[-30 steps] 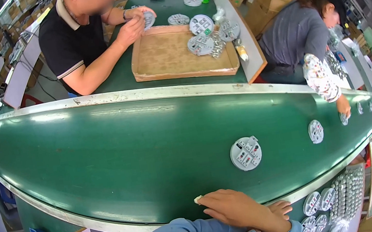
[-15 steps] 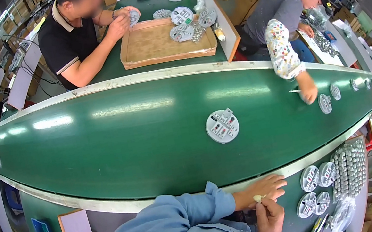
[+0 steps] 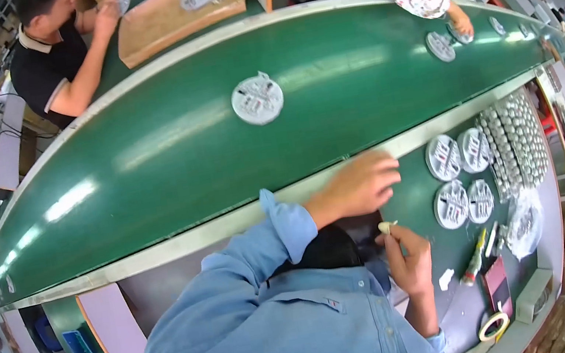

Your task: Assembling and applying sealant to circular electronic boards at a factory workstation.

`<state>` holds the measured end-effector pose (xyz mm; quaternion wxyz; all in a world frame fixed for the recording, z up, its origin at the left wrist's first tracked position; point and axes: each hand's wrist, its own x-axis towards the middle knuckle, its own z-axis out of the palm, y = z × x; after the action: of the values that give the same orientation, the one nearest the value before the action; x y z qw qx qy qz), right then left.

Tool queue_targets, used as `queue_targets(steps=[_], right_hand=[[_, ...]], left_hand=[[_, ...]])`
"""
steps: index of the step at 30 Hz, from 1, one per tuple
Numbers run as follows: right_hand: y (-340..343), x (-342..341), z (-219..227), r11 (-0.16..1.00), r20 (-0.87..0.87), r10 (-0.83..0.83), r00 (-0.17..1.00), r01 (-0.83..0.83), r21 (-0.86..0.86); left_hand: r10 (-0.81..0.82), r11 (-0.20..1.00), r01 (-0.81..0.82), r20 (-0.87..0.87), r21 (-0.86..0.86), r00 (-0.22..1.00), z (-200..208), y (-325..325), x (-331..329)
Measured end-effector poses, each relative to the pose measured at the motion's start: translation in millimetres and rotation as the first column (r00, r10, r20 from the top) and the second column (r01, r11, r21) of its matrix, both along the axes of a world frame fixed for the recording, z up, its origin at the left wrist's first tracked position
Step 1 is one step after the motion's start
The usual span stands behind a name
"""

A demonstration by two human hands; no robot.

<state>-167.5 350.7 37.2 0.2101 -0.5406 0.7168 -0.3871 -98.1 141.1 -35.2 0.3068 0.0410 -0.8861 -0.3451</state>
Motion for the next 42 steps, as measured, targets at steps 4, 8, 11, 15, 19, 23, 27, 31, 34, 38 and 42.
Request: queue_targets(steps=[4, 8, 11, 15, 19, 23, 27, 31, 34, 38, 42], right_hand=[[21, -10, -12, 0.992, 0.101, -0.129, 0.986, 0.130, 0.004], [24, -12, -13, 0.989, 0.142, -0.145, 0.979, 0.140, 0.050], [17, -23, -17, 0.992, 0.145, -0.117, 0.983, 0.108, 0.065], [-2, -41, -35, 0.999, 0.090, -0.003, 0.996, 0.007, -0.035], [-18, -48, -40, 0.992, 0.118, -0.012, 0.993, 0.027, -0.125], [-13, -52, -36, 0.991, 0.155, -0.069, 0.985, 0.086, -0.105], [14, -46, -32, 0.986, -0.067, -0.148, 0.987, 0.142, -0.085], [59, -64, -37, 0.949, -0.265, -0.316, 0.911, 0.307, -0.077], [57, -71, -37, 0.953, -0.373, -0.298, 0.879, 0.297, -0.060], [82, -86, -45, 0.902, -0.476, -0.399, 0.784, 0.428, -0.052], [94, -92, -36, 0.826, -0.436, -0.530, 0.727, 0.558, -0.074]], left_hand=[[0.285, 0.939, -0.252, -0.122, 0.234, 0.951, 11, 22, 22], [0.684, 0.728, -0.686, 0.074, 0.009, 0.726, 27, -25, 101], [0.825, 0.550, -0.828, 0.217, -0.104, 0.521, 13, -74, 139], [0.745, 0.660, -0.674, 0.175, -0.332, 0.643, -21, -142, 154], [0.753, 0.657, -0.715, 0.259, -0.240, 0.605, -22, -162, 148], [0.668, 0.735, -0.675, 0.236, -0.062, 0.706, 43, -87, 72], [0.375, 0.921, -0.390, 0.235, 0.019, 0.897, 51, 5, -14], [0.290, 0.951, -0.302, 0.147, 0.063, 0.946, 18, 47, -41], [0.336, 0.936, -0.349, 0.169, 0.054, 0.927, 22, 67, -33], [0.293, 0.940, -0.330, 0.300, 0.081, 0.908, 40, 70, -29], [0.288, 0.957, -0.290, 0.106, 0.011, 0.952, 34, 47, -57]])
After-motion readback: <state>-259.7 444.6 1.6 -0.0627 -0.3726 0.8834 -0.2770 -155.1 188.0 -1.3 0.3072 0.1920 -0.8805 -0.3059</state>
